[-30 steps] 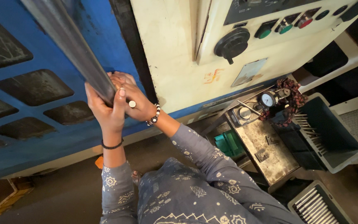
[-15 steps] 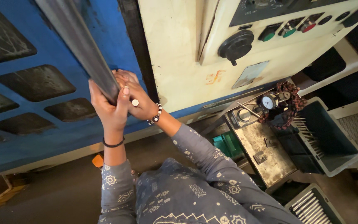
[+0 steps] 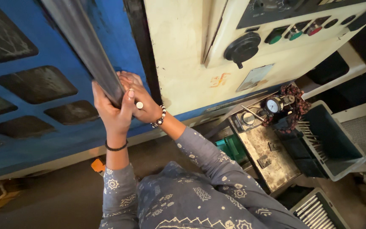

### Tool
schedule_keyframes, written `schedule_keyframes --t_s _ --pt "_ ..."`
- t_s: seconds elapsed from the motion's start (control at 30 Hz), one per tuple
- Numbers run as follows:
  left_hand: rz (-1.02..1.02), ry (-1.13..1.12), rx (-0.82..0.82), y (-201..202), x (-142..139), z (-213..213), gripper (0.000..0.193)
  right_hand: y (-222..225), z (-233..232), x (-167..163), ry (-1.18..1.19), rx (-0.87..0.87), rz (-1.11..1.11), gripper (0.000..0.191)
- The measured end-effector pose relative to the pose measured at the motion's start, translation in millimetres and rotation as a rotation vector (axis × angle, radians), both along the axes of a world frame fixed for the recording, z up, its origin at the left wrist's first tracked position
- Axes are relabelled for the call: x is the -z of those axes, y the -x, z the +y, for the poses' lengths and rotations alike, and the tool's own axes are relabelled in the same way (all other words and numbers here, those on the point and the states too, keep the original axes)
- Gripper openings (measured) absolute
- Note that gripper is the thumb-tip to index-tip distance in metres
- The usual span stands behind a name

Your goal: The person repeatedly inserts small metal rods into a press machine, closes the door, and presses a button to process them. They then remove the processed rods and place them into a tray. The cycle is repeated several times.

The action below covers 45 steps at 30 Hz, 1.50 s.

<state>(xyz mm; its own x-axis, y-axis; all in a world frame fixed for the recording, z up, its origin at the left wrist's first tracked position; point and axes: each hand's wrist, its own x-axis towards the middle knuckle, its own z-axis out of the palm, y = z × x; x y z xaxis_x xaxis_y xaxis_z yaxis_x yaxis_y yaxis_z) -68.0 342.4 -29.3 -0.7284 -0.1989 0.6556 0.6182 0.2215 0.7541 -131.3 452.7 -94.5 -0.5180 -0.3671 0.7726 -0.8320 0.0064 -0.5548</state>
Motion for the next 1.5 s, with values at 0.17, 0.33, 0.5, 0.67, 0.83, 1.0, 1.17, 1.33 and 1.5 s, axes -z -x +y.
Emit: schedule_keyframes --t_s 0.17,0.33,0.5,0.67,0.83,1.0,1.17,1.33,1.5 --pt "0.006 0.032 -0.019 0.9 -0.4 -0.6 0.044 -0.2 0.4 0.2 -0.018 0.011 0.005 0.057" --pt "0.008 0.004 0.002 1.3 -1.7 -0.3 0.045 0.7 0.6 -0.7 -0.001 0.015 0.031 0.056" --pt "0.027 0.042 -0.016 0.9 0.3 -0.7 0.046 -1.2 0.6 5.4 0.002 0.030 -0.008 0.053" --pt "0.012 0.025 -0.004 0.4 0.7 -1.1 0.047 0.6 -0.9 9.8 0.021 0.026 0.023 0.055" --pt "0.005 -0.001 0.019 -1.0 -1.2 0.5 0.042 -1.2 1.5 12.9 0.024 0.021 0.004 0.055" --pt "-0.004 -0.053 0.063 -0.2 -1.5 1.4 0.038 -2.6 3.4 14.3 -0.009 0.023 -0.051 0.056" --pt "0.006 -0.007 0.026 -0.1 -0.8 1.1 0.036 -4.6 6.9 11.7 0.012 0.005 -0.009 0.061" --pt "0.021 -0.023 0.041 0.3 -1.5 2.9 0.034 -5.8 8.0 9.0 -0.005 -0.005 -0.031 0.061" --pt "0.012 -0.036 0.046 0.2 -2.4 4.1 0.033 -3.1 7.7 12.5 -0.009 -0.011 -0.037 0.063"
